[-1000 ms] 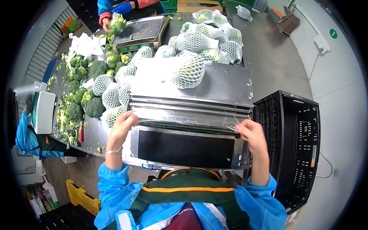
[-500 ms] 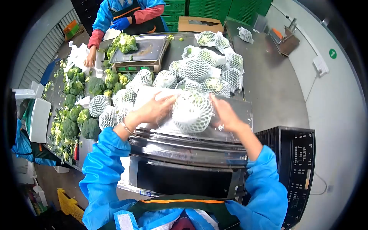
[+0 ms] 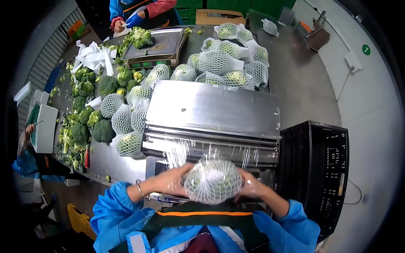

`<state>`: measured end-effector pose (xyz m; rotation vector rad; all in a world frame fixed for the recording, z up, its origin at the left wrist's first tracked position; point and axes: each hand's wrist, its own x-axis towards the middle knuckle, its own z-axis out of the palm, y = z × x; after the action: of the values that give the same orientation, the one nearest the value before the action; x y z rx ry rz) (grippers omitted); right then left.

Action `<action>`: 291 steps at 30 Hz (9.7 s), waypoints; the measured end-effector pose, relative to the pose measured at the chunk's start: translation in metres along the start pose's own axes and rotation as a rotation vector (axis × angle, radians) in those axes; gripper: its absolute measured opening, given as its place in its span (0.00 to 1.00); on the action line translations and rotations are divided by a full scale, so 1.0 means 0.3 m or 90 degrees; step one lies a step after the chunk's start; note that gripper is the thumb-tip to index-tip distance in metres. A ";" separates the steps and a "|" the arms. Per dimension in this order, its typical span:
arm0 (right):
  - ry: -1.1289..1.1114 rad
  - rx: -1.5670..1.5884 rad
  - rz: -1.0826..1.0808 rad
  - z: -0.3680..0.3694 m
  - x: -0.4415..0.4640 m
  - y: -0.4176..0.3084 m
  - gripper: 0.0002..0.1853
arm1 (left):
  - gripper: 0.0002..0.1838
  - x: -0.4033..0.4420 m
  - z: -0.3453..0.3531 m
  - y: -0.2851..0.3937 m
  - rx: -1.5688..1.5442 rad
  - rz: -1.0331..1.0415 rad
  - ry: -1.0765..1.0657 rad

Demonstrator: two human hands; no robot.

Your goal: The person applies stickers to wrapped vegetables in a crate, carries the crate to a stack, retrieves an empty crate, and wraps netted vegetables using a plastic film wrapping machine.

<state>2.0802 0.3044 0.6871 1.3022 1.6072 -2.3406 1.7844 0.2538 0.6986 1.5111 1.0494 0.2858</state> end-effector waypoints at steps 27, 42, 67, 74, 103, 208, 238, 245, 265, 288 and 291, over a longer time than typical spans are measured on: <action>0.314 0.081 0.004 0.423 -0.144 0.803 0.22 | 0.12 -0.039 0.734 -0.421 -0.459 -0.017 0.277; 0.569 0.698 -0.632 -0.127 -0.616 0.163 0.34 | 0.31 0.084 0.236 0.271 0.111 0.451 0.597; 0.727 0.028 -0.315 -1.248 -0.553 0.209 0.25 | 0.25 -0.449 -0.053 -0.643 -0.872 0.407 0.964; 0.179 -0.161 -0.519 0.121 0.218 -0.436 0.36 | 0.46 -0.101 -0.253 -0.075 -0.632 0.522 0.590; 0.346 -0.885 -0.384 -0.228 0.075 -0.109 0.10 | 0.09 0.080 -0.205 -0.108 0.666 0.194 0.423; 0.389 -0.283 -0.200 -0.272 0.006 -0.164 0.08 | 0.04 0.086 -0.185 -0.063 0.430 0.119 0.434; 0.301 -0.906 -0.390 -0.258 0.098 -0.091 0.08 | 0.04 0.146 -0.212 -0.116 0.502 0.151 0.406; 0.405 -0.758 -0.421 -0.074 0.159 -0.142 0.13 | 0.03 0.128 -0.192 -0.073 0.366 0.175 0.487; 0.595 -0.622 -0.444 0.064 0.351 -0.105 0.05 | 0.03 0.091 -0.185 -0.112 0.156 0.172 0.515; 0.336 -0.907 -0.452 -0.317 0.087 -0.136 0.15 | 0.06 0.029 -0.147 -0.085 0.189 0.227 0.416; 0.291 -0.919 -0.498 -0.306 0.130 -0.164 0.10 | 0.05 0.028 -0.137 -0.086 0.212 0.221 0.424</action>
<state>2.0895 0.4154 0.6886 0.8085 3.2114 -0.2807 1.7489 0.2843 0.6831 1.9616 1.3920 0.9436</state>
